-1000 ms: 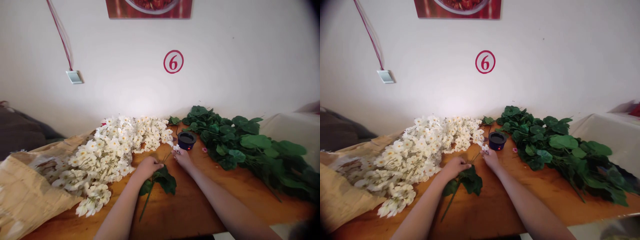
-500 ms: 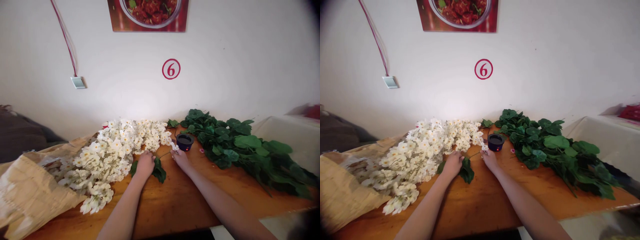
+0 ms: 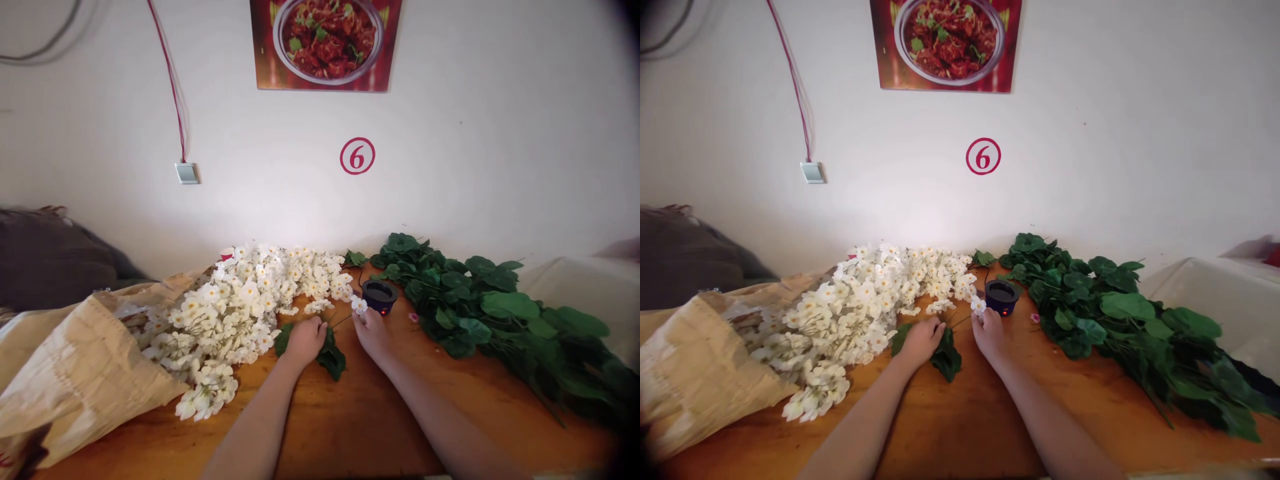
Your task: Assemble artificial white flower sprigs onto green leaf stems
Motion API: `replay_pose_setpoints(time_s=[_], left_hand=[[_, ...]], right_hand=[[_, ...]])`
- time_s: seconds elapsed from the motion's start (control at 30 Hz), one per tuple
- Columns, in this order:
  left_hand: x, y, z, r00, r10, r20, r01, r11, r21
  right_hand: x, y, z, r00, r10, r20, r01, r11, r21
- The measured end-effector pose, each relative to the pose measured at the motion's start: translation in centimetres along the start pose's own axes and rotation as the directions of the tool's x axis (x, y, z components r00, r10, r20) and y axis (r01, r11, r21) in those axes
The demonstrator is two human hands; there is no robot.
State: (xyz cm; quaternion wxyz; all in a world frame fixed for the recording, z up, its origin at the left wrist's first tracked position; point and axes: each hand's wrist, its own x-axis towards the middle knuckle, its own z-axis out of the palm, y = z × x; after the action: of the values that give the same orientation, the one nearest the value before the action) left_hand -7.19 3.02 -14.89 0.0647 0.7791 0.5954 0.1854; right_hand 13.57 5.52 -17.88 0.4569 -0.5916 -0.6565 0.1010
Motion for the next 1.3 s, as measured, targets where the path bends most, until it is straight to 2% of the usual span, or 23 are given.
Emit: replay_pose_setpoints(time_s=[0.1, 0.17, 0.27, 0.33, 0.4, 0.47, 0.53, 0.6, 0.67, 0.73, 0.83, 0.93, 1.0, 1.07, 1.13, 1.2, 1.3], left_hand=[[0.0, 0.1, 0.1, 1.000, -0.003, 0.010, 0.003, 1.000, 0.005], [0.0, 0.1, 0.3, 1.000, -0.012, 0.010, 0.012, 1.000, 0.010], [-0.1, 0.1, 0.6, 0.999, -0.029, 0.014, 0.029, 0.999, 0.020], [-0.1, 0.2, 0.7, 0.999, -0.034, 0.021, 0.033, 0.999, 0.027], [-0.2, 0.4, 0.7, 0.999, -0.033, 0.031, 0.032, 0.999, 0.032], [-0.2, 0.6, 0.5, 0.999, -0.030, 0.042, 0.029, 0.999, 0.036], [-0.3, 0.7, 0.3, 0.998, -0.026, 0.053, 0.024, 0.999, 0.040], [-0.4, 0.7, 0.1, 0.998, -0.023, 0.064, 0.020, 0.999, 0.045], [-0.5, 0.8, 0.0, 0.997, -0.023, 0.073, 0.020, 0.999, 0.051], [-0.6, 0.8, -0.2, 0.997, -0.022, 0.077, 0.018, 0.998, 0.054], [-0.6, 1.0, -0.5, 0.995, -0.024, 0.093, 0.019, 0.999, 0.049], [-0.6, 1.4, -0.8, 0.993, -0.047, 0.107, 0.042, 0.998, 0.045], [-0.6, 1.7, -0.9, 0.993, -0.052, 0.109, 0.047, 0.998, 0.045], [-0.6, 1.9, -0.9, 0.993, -0.043, 0.107, 0.038, 0.998, 0.048], [-0.6, 1.9, -0.9, 0.995, -0.028, 0.098, 0.022, 0.998, 0.058], [-0.6, 2.0, -0.9, 0.996, -0.012, 0.089, 0.006, 0.998, 0.068], [-0.6, 2.0, -0.9, 0.995, -0.031, 0.099, 0.023, 0.997, 0.076]], right_hand=[[-0.1, 0.5, 0.3, 0.998, -0.054, -0.027, 0.052, 0.996, -0.074], [-0.2, 0.5, 0.3, 0.989, -0.116, -0.093, 0.098, 0.978, -0.184], [-0.3, -0.6, 0.0, 0.951, -0.229, -0.206, 0.158, 0.936, -0.315], [0.0, -2.0, 0.1, 0.930, -0.297, -0.217, 0.214, 0.917, -0.336], [0.7, -3.6, 0.4, 0.927, -0.352, -0.128, 0.299, 0.900, -0.316], [1.9, -5.3, 1.0, 0.920, -0.384, 0.077, 0.391, 0.884, -0.258], [3.3, -6.6, 1.9, 0.891, -0.359, 0.279, 0.427, 0.870, -0.246], [4.7, -7.6, 2.8, 0.866, -0.307, 0.396, 0.431, 0.858, -0.279], [5.9, -8.1, 3.6, 0.865, -0.263, 0.427, 0.409, 0.863, -0.297], [6.7, -8.4, 3.9, 0.885, -0.229, 0.405, 0.368, 0.878, -0.307], [7.3, -8.6, 3.4, 0.935, -0.188, 0.302, 0.284, 0.905, -0.317], [7.1, -8.4, 2.0, 0.981, -0.140, 0.133, 0.171, 0.950, -0.260], [6.8, -8.0, 1.1, 0.995, -0.097, 0.023, 0.099, 0.989, -0.113], [6.4, -7.4, 0.4, 0.999, -0.002, -0.036, 0.006, 0.994, 0.110], [6.0, -6.7, -0.1, 0.990, 0.143, -0.015, -0.129, 0.931, 0.341], [5.7, -6.0, -0.4, 0.965, 0.259, 0.031, -0.240, 0.837, 0.492], [5.6, -5.5, -1.1, 0.945, 0.327, -0.004, -0.261, 0.763, 0.591]])
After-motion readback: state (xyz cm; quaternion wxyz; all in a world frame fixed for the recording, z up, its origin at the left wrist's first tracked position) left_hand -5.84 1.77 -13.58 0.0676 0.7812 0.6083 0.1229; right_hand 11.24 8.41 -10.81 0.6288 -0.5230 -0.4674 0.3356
